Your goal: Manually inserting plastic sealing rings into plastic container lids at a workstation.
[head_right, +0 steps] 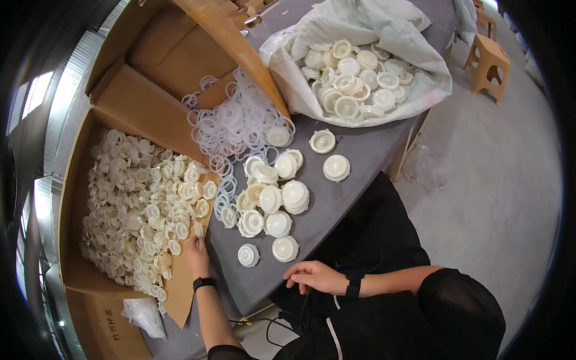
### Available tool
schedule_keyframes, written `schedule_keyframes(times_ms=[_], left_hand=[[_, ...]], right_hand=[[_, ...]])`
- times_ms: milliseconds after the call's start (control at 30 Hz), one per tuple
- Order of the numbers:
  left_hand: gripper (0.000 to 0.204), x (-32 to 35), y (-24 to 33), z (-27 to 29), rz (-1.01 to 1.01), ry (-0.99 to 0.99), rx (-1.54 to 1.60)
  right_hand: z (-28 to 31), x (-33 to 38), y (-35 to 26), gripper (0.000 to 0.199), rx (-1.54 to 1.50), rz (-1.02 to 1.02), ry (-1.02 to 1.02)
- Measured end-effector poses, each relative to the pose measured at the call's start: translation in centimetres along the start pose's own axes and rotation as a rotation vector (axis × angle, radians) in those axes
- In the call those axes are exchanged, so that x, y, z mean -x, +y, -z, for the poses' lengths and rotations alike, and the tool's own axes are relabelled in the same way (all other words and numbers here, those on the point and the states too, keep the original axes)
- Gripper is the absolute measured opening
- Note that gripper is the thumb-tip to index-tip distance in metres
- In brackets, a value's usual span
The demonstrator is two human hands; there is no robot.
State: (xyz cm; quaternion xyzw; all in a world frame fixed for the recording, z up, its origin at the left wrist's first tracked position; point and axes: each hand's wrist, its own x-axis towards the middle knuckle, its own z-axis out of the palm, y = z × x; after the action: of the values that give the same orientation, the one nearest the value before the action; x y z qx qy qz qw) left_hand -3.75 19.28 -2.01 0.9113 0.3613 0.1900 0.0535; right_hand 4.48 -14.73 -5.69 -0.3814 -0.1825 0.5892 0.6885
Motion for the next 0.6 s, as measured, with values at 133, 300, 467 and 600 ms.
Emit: schedule_keyframes(times_ms=[133, 300, 467, 600], left_hand=[[0.017, 2.0, 0.0, 0.4, -0.182, 0.335, -0.031], [0.016, 5.5, 5.1, 3.1, 0.283, 0.029, 1.122], [0.017, 7.7, 11.9, 6.5, 0.049, -0.957, 1.029], [0.018, 4.5, 13.9, 4.7, -0.206, -0.753, 0.663]], right_hand=[[-1.0, -0.6, 0.1, 0.024, 0.014, -0.045, -0.063], [-2.1, -0.9, -0.6, 0.034, -0.049, 0.045, -0.038], [-2.5, -1.2, -1.5, 0.032, -0.19, 0.099, -0.016], [-1.1, -1.3, -0.8, 0.02, -0.115, 0.073, 0.025]])
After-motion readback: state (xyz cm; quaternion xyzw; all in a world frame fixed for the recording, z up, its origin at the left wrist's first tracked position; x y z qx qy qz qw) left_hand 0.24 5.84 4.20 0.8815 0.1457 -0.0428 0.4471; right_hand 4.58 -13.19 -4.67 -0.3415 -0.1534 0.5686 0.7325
